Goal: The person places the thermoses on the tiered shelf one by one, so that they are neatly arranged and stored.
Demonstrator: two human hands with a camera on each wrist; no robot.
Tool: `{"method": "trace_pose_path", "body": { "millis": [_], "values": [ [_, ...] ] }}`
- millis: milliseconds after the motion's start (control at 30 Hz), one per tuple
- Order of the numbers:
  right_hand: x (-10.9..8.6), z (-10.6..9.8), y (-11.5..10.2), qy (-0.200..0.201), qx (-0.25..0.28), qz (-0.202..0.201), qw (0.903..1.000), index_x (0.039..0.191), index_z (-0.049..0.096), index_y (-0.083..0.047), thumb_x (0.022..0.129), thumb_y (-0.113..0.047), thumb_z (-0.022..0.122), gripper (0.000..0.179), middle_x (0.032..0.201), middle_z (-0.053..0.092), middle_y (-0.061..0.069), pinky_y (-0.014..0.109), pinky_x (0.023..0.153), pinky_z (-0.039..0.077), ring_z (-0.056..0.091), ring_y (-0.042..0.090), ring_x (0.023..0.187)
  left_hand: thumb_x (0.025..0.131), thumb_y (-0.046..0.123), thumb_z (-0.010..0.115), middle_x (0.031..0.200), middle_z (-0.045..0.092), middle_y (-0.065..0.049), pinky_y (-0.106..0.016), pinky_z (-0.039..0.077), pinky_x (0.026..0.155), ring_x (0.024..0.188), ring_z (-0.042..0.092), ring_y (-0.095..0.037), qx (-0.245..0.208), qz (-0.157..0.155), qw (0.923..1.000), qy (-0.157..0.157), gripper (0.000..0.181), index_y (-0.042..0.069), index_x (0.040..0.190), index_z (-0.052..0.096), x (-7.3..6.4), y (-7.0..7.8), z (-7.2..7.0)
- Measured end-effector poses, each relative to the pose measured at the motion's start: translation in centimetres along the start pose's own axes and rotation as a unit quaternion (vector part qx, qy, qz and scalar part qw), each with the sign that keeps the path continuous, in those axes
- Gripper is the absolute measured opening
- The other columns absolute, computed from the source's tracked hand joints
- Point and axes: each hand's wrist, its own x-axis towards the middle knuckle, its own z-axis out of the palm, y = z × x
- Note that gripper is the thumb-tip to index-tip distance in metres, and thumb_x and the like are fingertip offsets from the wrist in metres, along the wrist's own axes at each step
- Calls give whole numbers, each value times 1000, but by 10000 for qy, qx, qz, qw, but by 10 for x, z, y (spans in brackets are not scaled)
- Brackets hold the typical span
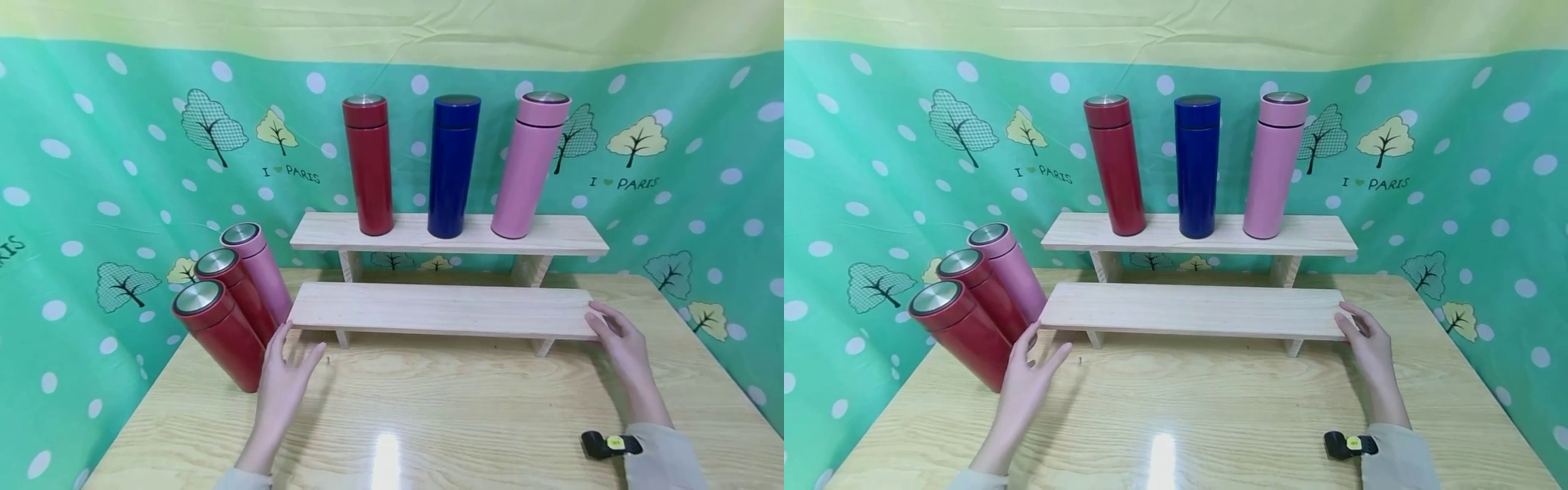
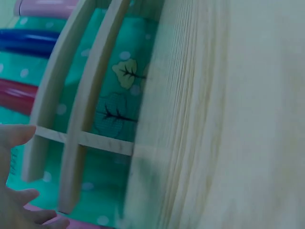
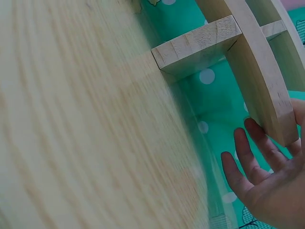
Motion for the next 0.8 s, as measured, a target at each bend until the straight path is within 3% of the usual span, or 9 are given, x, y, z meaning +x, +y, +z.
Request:
{"method": "trace_pose_path", "body": {
  "millis": [167, 233, 300, 400, 633, 800],
  "values": [
    [2, 0, -4, -23, -150, -38, 9999, 154, 37, -18, 98, -50, 54, 66, 160, 24, 18, 6, 78, 44, 41, 24, 136, 90, 34, 75, 153, 37, -10, -47, 34, 108, 137, 36, -32, -285, 400, 9988, 2, 74, 16, 152, 38, -22, 8, -17],
    [2, 1, -5, -28, -182, -46, 9998, 154, 37, -17, 98, -51, 53, 67, 160, 24, 18, 7, 78, 44, 40, 27, 137, 90, 29, 75, 149, 43, -7, -34, 37, 105, 132, 42, -27, -304, 488, 9983, 98, 69, 19, 150, 42, -32, 10, -24],
    [2, 1, -5, -43, -172, -14, 9998, 154, 36, -16, 99, -50, 53, 67, 160, 24, 19, 7, 78, 44, 42, 24, 135, 90, 28, 75, 144, 48, -6, -21, 42, 96, 124, 47, -25, -228, 474, 9983, 248, 66, 23, 148, 44, -41, 11, -32],
    [1, 0, -3, -35, -146, 23, 9999, 154, 37, -17, 98, -50, 54, 67, 160, 25, 20, 6, 77, 44, 48, 13, 125, 89, 23, 76, 138, 52, -2, -8, 41, 85, 118, 50, -19, -199, 399, 9970, 630, 63, 25, 146, 48, -50, 10, -44],
    [-1, 0, 0, 2, 20, -20, 10000, 153, 39, -18, 98, -49, 56, 65, 158, 27, 22, 8, 77, 46, 48, -4, 104, 84, 9, 80, 136, 54, 5, -6, 40, 85, 119, 48, 0, -319, 403, 9842, 1693, 66, 18, 143, 51, -53, -3, -69],
    [-1, 0, 0, 19, 33, 5, 10000, 153, 39, -17, 98, -49, 56, 66, 158, 27, 23, 9, 76, 47, 48, -7, 99, 86, 9, 78, 141, 51, 4, -6, 40, 85, 122, 48, -3, -465, 278, 9803, 1898, 69, 18, 146, 45, -47, -12, -83]
  ]
}}
